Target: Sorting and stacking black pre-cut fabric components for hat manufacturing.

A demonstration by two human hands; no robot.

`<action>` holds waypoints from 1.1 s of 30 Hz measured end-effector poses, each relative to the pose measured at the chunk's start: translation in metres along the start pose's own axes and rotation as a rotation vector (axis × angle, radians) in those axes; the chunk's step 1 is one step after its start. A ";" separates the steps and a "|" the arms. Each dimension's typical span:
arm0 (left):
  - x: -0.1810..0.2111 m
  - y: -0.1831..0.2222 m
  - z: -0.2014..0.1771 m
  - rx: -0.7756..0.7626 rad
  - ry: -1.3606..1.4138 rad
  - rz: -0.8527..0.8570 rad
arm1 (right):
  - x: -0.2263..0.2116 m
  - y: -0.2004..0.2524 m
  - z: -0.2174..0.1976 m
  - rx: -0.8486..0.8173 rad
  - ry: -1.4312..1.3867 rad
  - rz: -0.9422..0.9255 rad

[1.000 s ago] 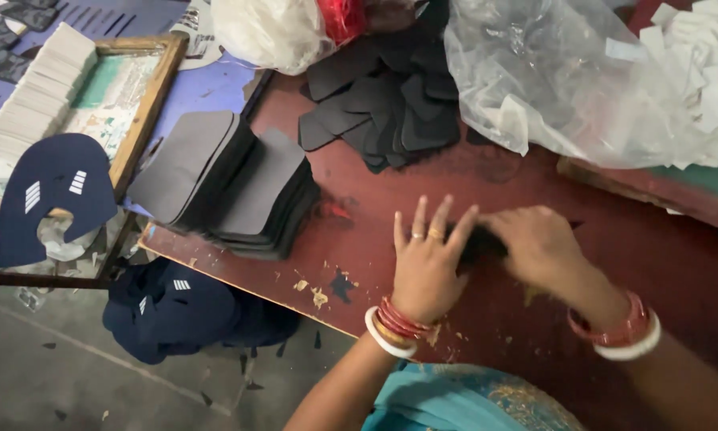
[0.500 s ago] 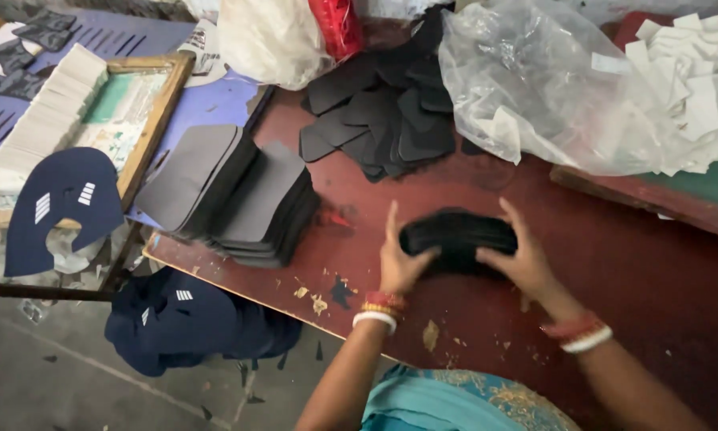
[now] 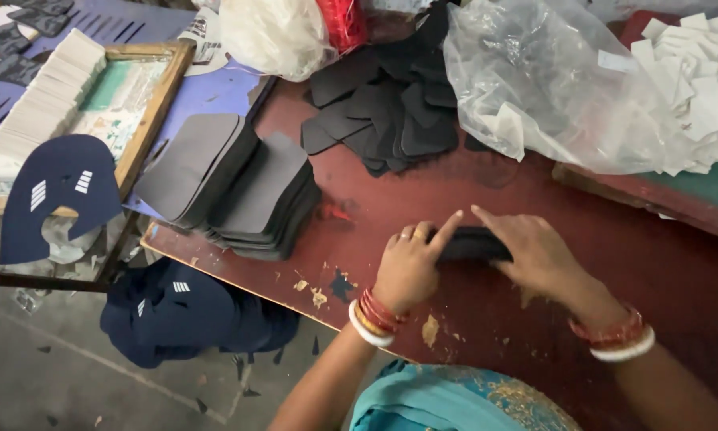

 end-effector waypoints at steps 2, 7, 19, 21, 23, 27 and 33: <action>-0.009 0.005 0.016 0.282 -0.228 0.156 | -0.004 0.006 0.018 0.317 0.426 -0.224; -0.012 0.016 0.012 0.141 -0.187 0.020 | -0.001 0.002 0.029 -0.095 0.241 0.036; -0.066 0.029 0.053 0.372 0.802 -0.165 | 0.024 0.024 0.073 0.236 -0.715 0.050; -0.076 0.024 0.054 0.363 0.782 -0.139 | 0.038 0.018 0.080 0.248 -0.697 0.052; -0.090 0.025 0.063 0.323 0.740 -0.134 | 0.052 0.014 0.089 0.099 -0.433 0.059; -0.084 0.019 0.051 0.298 0.717 -0.145 | -0.011 -0.008 0.004 0.150 0.065 -0.116; -0.061 0.023 0.024 0.316 0.644 -0.042 | -0.066 -0.045 -0.003 0.093 0.195 -0.359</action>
Point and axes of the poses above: each hand's wrist, its own y-axis away from the middle knuckle, its own z-axis out of the palm, x = y × z, the point moved 4 cm from there along -y, towards the middle knuckle, and after that the axes turned 12 degrees about y, right-handed, at the moved point
